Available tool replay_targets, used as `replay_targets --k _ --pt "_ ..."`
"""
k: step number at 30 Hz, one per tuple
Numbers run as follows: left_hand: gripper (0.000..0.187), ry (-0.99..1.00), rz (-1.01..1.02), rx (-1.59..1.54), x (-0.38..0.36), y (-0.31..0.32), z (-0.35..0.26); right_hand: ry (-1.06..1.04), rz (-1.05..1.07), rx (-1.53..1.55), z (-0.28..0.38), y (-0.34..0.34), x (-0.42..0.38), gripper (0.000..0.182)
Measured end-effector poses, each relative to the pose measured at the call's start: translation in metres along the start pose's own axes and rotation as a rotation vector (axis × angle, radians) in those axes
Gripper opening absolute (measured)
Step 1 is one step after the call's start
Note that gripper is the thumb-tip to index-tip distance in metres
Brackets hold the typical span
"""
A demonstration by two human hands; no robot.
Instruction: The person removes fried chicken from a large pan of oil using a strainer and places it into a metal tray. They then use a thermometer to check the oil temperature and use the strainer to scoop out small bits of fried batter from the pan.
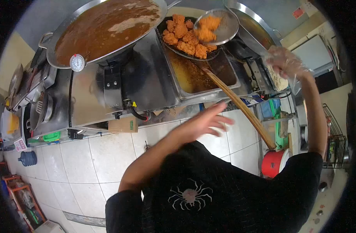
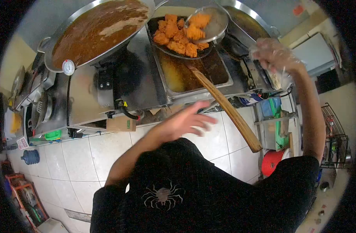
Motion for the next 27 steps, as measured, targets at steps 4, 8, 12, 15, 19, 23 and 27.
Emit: replay_targets --k 4,8,12,15,19,23,27 --pt "0.044 -0.057 0.108 -0.365 0.048 0.055 -0.012 0.022 0.079 -0.115 -0.012 0.010 0.010 0.065" --pt "0.021 0.135 0.050 -0.186 0.059 0.065 -0.022 0.068 0.008 -0.061 0.000 0.004 -0.003 0.058" --pt "0.015 0.108 -0.013 -0.169 0.051 0.071 -0.037 -0.036 0.065 -0.148 0.006 -0.009 0.009 0.022" --pt "0.015 0.100 -0.039 -0.162 0.048 0.074 -0.042 -0.092 0.051 -0.159 0.004 -0.018 0.017 0.025" --pt "0.016 0.114 -0.046 -0.153 0.050 0.071 -0.040 -0.137 0.085 -0.275 0.004 -0.022 0.046 0.034" --pt "0.015 0.098 -0.070 -0.110 0.045 0.074 -0.044 -0.040 0.175 -0.158 0.017 -0.045 0.039 0.026" --pt "0.016 0.092 -0.094 -0.130 0.048 0.076 -0.045 -0.230 0.203 -0.238 0.026 -0.061 0.060 0.024"
Point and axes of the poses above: each hand's wrist, its own x-axis towards the middle knuckle, its own y-axis out of the palm, z = x × y, the point moved 2 cm from there along x, towards the middle knuckle, and after that the axes turned 2 degrees about -z, right-handed, at the moved point
